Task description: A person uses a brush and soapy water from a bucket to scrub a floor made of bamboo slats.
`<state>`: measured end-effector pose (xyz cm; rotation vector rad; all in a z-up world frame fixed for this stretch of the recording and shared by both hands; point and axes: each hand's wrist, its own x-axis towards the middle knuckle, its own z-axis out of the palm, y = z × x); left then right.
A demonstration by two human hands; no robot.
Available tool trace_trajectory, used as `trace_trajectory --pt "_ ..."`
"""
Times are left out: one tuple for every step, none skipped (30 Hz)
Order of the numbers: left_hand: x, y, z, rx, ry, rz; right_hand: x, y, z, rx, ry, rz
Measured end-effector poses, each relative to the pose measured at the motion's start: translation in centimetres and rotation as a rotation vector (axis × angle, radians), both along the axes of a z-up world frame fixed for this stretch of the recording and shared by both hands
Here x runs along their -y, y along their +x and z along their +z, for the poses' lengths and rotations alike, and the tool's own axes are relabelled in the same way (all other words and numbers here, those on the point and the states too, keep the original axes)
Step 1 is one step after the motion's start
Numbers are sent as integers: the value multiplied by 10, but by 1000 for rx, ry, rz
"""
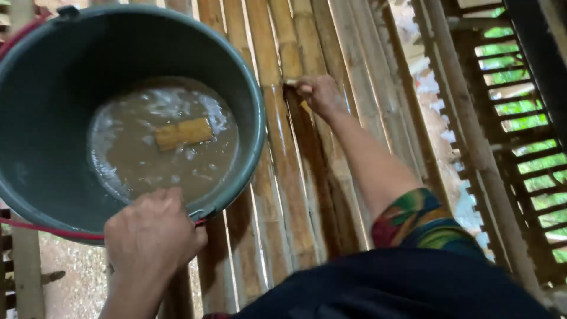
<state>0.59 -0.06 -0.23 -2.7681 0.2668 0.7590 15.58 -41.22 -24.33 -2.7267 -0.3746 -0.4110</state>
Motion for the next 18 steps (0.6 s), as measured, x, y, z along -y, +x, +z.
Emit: trace_trajectory --pt "0 -1 0 -31 30 -9 -3 5 -12 69 34 -68" --pt "0 -2 -1 -63 60 -18 -6 9 -25 138 69 -136" --pt "-1 -3 -2 -64 61 -22 -21 -16 -19 136 69 -140" --pt "-2 -4 -3 -38 49 -25 -36 -41 -12 -86 246 -53" --pt "-2 -6 -4 -15 34 -29 -50 -69 -5 -311 419 36" --pt "-4 -7 -9 -19 32 -35 -66 -113 13 -314 417 30" --pt "-6 -8 -13 36 27 -57 -86 -158 26 -484 232 27" --pt "-9 -9 -17 91 21 -79 -110 -208 36 -649 44 27" --pt "-10 -9 -18 93 24 -76 -111 -237 43 -647 45 31" --pt "-10 -9 -18 105 3 -78 -112 -266 51 -314 -110 353" --pt "-10 -10 -19 117 -18 -82 -113 -296 58 26 -264 665" --pt "-8 -6 -15 119 -16 -80 -105 -265 37 28 -263 667" --pt "-6 -5 -12 70 14 -56 -98 -241 16 -14 -114 661" --pt "-3 -4 -9 22 46 -32 -91 -218 -6 -55 35 653" --pt "-8 -6 -17 25 48 -33 -89 -177 11 -51 36 653" --pt "-12 -9 -25 105 13 -41 -86 -138 28 -404 210 232" --pt "-16 -12 -33 184 -21 -46 -84 -98 45 -749 372 -197" --pt "-16 -12 -34 188 -17 -44 -72 -68 29 -747 375 -192"
